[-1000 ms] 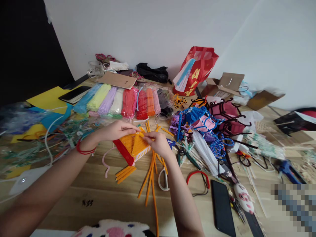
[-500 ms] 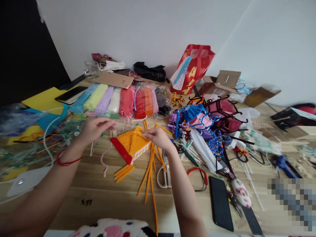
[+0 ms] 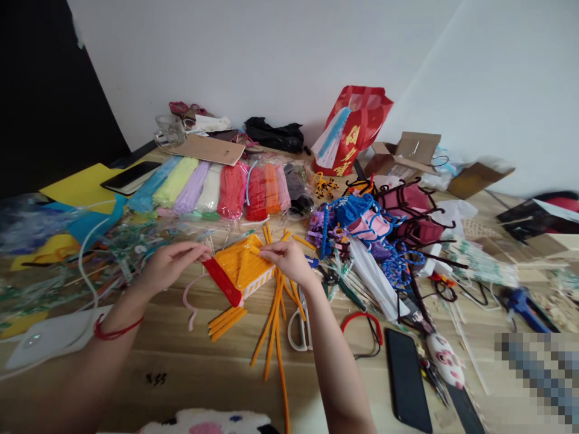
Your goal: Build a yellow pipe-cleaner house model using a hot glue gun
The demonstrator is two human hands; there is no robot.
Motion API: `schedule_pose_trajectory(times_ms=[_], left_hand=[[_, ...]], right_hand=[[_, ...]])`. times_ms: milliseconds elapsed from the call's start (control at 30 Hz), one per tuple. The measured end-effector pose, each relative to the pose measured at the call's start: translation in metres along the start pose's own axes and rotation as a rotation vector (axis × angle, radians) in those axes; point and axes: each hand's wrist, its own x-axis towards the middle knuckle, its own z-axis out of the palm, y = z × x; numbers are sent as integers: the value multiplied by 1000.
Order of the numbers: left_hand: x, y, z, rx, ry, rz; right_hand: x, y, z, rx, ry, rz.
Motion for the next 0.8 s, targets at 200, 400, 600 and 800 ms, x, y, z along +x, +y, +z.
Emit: schedule_pose_trajectory(times_ms=[200,400,600,800], left_hand=[[1,22,18,176,61,247],[-10,51,45,322,198,429],[-37,58,67,295,85,362],[-59,55,88,64,47,291]], right_hand=[[-4,0,4,-4,54,-13],[-7,7,9,-7,117,-49],[-36,-3,24,104,399,-111],[-85,-29,55,206,301,-191]])
